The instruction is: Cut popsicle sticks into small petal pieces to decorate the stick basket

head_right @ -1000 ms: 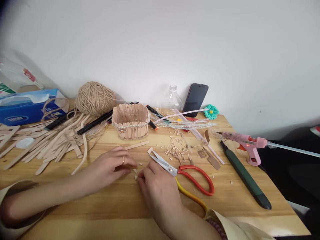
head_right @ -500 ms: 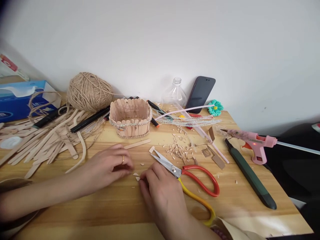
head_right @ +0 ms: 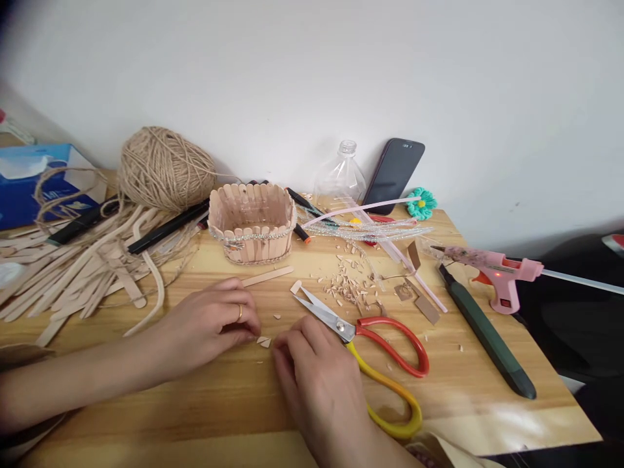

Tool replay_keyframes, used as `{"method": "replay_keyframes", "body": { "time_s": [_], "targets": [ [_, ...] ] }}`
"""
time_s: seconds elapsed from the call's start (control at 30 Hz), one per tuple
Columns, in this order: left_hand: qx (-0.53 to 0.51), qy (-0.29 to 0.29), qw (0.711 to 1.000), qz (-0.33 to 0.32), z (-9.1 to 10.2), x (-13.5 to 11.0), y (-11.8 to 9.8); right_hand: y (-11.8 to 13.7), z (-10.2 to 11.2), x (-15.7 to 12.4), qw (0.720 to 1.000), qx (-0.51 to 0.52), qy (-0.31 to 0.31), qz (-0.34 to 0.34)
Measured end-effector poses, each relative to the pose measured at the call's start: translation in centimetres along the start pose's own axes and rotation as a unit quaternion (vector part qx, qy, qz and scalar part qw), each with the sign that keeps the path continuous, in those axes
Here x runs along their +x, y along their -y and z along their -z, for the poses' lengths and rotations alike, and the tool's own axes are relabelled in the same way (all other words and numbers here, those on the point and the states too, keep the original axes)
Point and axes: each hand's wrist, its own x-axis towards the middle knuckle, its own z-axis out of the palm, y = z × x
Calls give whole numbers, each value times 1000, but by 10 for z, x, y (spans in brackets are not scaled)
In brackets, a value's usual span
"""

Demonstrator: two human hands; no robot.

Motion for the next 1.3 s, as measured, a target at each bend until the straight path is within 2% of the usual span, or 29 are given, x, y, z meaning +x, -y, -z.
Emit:
{"method": "replay_keyframes", "body": {
  "time_s": [0.4, 0.6, 1.3],
  "targets": [
    [-7, 1, 1000, 13, -3, -2, -5, 1, -6, 3, 1000, 8, -4, 3],
    [-21, -18, 1000, 6, -7, -3, -4, 0, -7, 3, 1000, 22, -9, 5],
    [-33, -33, 999, 7, -9, -4, -5, -1, -4, 2, 999, 41, 14, 7]
  ]
}}
